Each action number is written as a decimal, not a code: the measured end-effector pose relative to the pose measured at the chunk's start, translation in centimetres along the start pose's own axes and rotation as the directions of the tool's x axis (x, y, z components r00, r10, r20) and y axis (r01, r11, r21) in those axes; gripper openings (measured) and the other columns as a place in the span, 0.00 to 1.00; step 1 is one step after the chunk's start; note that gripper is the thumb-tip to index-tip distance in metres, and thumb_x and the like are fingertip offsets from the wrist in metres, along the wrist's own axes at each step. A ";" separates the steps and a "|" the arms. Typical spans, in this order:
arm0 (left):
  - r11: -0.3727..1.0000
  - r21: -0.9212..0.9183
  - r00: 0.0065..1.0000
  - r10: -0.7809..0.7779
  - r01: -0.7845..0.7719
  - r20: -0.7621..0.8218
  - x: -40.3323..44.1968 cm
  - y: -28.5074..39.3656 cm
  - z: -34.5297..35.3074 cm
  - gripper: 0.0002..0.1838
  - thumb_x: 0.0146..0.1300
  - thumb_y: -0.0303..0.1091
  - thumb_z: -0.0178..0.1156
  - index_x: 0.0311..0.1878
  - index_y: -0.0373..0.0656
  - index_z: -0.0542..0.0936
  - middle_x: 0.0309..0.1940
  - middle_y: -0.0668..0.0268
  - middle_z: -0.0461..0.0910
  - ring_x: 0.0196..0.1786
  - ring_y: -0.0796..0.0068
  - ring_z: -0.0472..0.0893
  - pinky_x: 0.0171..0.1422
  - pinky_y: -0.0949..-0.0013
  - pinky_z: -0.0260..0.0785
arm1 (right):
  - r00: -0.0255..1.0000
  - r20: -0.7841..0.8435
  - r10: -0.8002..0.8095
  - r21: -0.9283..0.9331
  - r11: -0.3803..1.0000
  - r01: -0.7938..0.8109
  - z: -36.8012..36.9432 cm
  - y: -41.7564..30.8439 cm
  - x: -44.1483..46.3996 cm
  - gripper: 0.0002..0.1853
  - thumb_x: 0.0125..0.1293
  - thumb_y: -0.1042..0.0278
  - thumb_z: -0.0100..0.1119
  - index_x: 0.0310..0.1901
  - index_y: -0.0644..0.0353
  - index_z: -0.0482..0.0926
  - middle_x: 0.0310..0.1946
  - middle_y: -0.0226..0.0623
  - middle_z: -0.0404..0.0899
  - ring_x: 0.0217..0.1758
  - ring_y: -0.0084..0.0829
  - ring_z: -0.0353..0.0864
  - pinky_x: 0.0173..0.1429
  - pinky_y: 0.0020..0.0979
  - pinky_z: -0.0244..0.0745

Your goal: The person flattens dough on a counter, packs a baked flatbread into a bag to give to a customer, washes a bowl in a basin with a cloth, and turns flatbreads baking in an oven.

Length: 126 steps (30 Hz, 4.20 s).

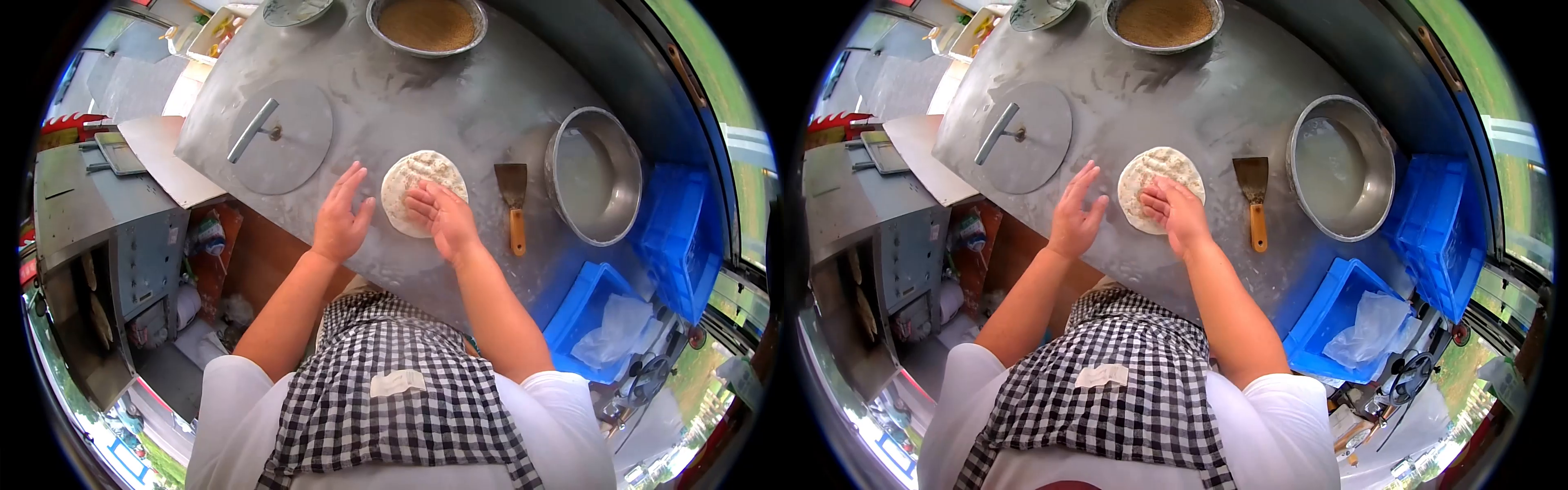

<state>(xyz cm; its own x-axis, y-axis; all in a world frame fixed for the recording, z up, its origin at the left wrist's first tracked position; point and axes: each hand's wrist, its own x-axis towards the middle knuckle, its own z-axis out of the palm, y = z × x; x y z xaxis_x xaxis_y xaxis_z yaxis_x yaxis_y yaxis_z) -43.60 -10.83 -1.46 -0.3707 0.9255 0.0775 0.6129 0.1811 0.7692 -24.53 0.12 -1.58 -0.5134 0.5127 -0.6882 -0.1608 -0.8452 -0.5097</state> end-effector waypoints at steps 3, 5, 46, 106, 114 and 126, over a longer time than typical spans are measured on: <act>0.999 -0.010 0.996 0.043 -0.042 0.079 -0.2 1.1 1.0 0.27 0.63 0.30 0.65 0.66 0.37 0.75 0.70 0.53 0.73 0.67 0.52 0.76 0.68 0.58 0.72 | 0.999 -0.021 -0.030 0.029 0.999 0.031 0.4 -1.6 0.0 0.21 0.79 0.59 0.52 0.61 0.69 0.73 0.52 0.45 0.82 0.55 0.36 0.84 0.60 0.36 0.81; 0.997 0.031 0.984 0.069 -0.075 0.165 -1.1 2.4 1.5 0.28 0.61 0.29 0.65 0.66 0.37 0.75 0.68 0.53 0.74 0.67 0.52 0.76 0.69 0.57 0.71 | 0.996 0.064 -0.058 0.055 0.997 0.054 0.9 -2.7 -2.8 0.21 0.78 0.59 0.53 0.60 0.69 0.74 0.52 0.45 0.81 0.53 0.35 0.84 0.58 0.37 0.82; 0.792 0.436 0.828 0.148 -0.427 0.541 -3.6 4.2 7.4 0.44 0.68 0.58 0.56 0.82 0.53 0.53 0.84 0.71 0.47 0.86 0.66 0.43 0.87 0.48 0.29 | 0.990 -0.014 -0.138 -0.019 0.990 0.138 -3.5 -5.3 -6.7 0.18 0.79 0.59 0.52 0.56 0.66 0.78 0.43 0.37 0.83 0.45 0.29 0.84 0.54 0.32 0.81; 0.774 0.393 0.857 -0.363 0.496 -0.366 7.9 -11.7 -12.9 0.21 0.69 0.46 0.60 0.54 0.37 0.78 0.51 0.48 0.80 0.59 0.46 0.78 0.62 0.51 0.69 | 0.941 -0.063 -0.332 -0.535 0.807 0.249 -1.3 -5.6 -3.4 0.23 0.74 0.64 0.58 0.65 0.66 0.76 0.61 0.43 0.80 0.63 0.32 0.79 0.64 0.33 0.75; 0.854 0.447 0.933 -0.110 0.265 -0.344 5.6 -9.2 -11.1 0.17 0.71 0.42 0.59 0.51 0.36 0.77 0.46 0.48 0.80 0.54 0.45 0.78 0.58 0.49 0.70 | 0.714 0.243 -0.657 -0.943 -0.331 0.017 -12.5 -4.1 -6.0 0.22 0.68 0.66 0.61 0.63 0.58 0.78 0.64 0.41 0.76 0.65 0.47 0.76 0.69 0.42 0.71; 0.985 0.170 0.997 -0.015 0.027 -0.073 0.8 5.6 -2.3 0.12 0.69 0.37 0.62 0.47 0.38 0.76 0.41 0.52 0.79 0.43 0.46 0.79 0.46 0.51 0.72 | 0.575 -0.027 -0.818 -0.979 -0.094 -0.179 -17.3 -2.8 -8.3 0.24 0.65 0.67 0.65 0.63 0.57 0.78 0.61 0.49 0.76 0.61 0.53 0.76 0.64 0.47 0.74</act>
<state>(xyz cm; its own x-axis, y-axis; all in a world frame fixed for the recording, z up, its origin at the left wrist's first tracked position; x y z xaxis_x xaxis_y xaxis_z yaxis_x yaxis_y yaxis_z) -42.08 -9.80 4.40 -0.4299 0.8959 0.1121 0.7124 0.2603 0.6518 -5.25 0.81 -3.41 -0.1412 0.9900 0.0074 0.9325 0.1355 -0.3347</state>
